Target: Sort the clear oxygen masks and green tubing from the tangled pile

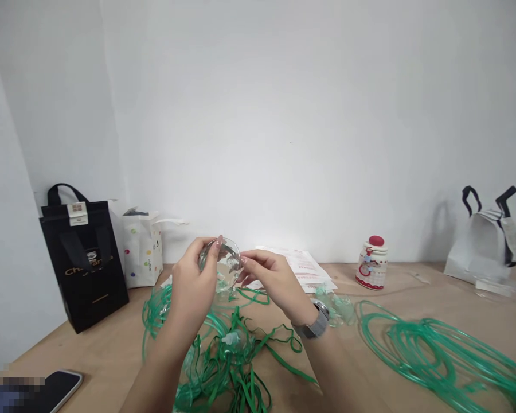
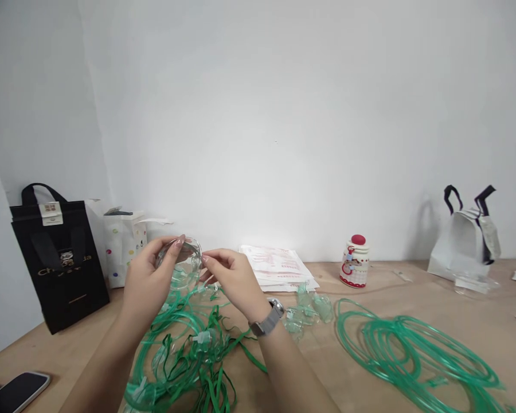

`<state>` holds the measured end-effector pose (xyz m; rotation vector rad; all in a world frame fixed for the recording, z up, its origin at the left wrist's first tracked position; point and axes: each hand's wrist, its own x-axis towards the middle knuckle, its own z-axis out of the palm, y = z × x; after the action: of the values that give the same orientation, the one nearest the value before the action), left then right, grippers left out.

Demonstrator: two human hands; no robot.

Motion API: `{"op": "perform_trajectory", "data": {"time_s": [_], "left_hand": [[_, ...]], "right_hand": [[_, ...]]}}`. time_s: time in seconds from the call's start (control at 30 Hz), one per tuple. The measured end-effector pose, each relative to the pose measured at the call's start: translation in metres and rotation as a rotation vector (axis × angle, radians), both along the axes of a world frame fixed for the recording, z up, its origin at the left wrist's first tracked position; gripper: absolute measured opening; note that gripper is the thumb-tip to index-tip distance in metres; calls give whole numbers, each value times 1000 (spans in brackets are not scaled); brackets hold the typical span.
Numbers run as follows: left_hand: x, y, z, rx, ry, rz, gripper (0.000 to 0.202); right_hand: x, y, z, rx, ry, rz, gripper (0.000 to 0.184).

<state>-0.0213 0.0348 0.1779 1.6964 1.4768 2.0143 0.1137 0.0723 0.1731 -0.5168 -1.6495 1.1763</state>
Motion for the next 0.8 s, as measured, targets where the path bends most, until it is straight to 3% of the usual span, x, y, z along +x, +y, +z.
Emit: {"op": "perform_trajectory", "data": {"time_s": [0.13, 0.27, 0.37, 0.47, 0.57, 0.63, 0.8], "left_hand": [[1, -4, 1, -12, 45, 121, 21], [-3, -4, 3, -56, 123, 141, 24], [-10, 0, 3, -140, 88, 49, 28], [-14, 3, 4, -161, -20, -105, 29], [-13, 2, 5, -96, -159, -225, 27], [-12, 1, 6, -62, -228, -274, 26], [-13, 1, 6, 0, -305, -187, 24]], "right_hand": [[-3, -2, -3, -22, -116, 108, 31], [-2, -4, -5, 251, -318, -131, 28], [0, -6, -4, 447, -476, -221, 27], [0, -10, -1, 330, -431, -72, 29], [1, -12, 2, 141, -272, 65, 33], [2, -12, 4, 94, -214, 123, 35], [0, -9, 3, 43, -118, 131, 36]]}}
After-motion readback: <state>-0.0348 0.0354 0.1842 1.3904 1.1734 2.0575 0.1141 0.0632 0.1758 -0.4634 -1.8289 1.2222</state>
